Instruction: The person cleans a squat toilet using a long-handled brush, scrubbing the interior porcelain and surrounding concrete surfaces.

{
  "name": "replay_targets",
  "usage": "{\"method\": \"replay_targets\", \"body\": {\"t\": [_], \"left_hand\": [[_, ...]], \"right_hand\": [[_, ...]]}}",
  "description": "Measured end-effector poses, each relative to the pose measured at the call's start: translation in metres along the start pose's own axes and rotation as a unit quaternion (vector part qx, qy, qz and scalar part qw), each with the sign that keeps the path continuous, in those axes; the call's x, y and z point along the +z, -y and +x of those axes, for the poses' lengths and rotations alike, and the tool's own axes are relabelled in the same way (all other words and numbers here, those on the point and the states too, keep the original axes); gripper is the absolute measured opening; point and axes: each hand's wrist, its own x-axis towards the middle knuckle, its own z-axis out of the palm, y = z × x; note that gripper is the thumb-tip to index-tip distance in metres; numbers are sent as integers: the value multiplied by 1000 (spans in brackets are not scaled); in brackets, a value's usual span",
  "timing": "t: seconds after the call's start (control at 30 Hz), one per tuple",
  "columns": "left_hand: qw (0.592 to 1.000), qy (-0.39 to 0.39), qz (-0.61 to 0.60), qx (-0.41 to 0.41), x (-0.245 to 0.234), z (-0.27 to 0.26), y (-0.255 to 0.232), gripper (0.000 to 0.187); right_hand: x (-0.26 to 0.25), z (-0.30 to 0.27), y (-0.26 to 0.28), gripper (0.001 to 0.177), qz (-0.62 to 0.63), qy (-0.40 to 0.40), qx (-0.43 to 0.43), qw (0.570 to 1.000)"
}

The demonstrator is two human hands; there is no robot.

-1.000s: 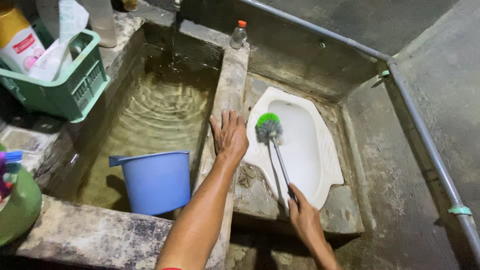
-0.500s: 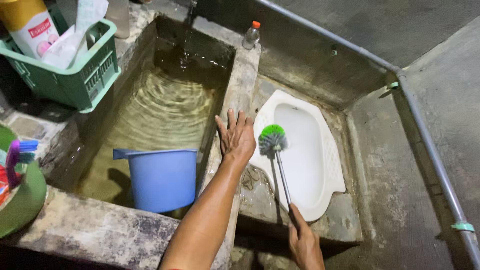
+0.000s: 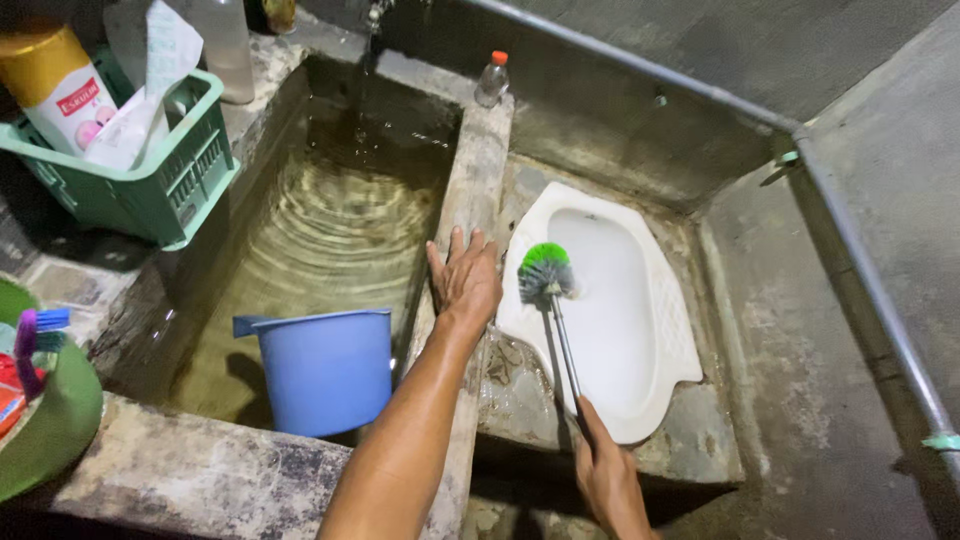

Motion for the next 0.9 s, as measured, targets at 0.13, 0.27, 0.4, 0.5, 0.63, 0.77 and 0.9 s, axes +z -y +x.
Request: {"method": "replay_targets", "body": {"t": [0.13,0.27,0.4,0.5,0.63,0.77,0.9], "left_hand": [[1000,-5,14,2,1,-2,-2,45],[1000,-23,20,-8,-2,-4,-3,45],[999,6,43,4,-6,-2,-1,52],[999,18,43,-10,-7,-1,-2,51],[998,23,53,-17,-5,-5,-4,53],[998,7,63,-7,-7,-3,-7,55],[998,14,61,-22,-14,-6,-11,43]], "right_hand": [[3,-6,3,63,-9,-14,14,1000],[-4,76,13,66,-53,66,1,996],[-25,119,23,56,10,70,6,997],[-43,95,4,59,-81,138,37,986],[-53,11,-48,55,-171,-179,-429,869],[-56,0,-54,78,-112,171,1,979],[-44,88,-19,65,-80,139,-16,987]]}}
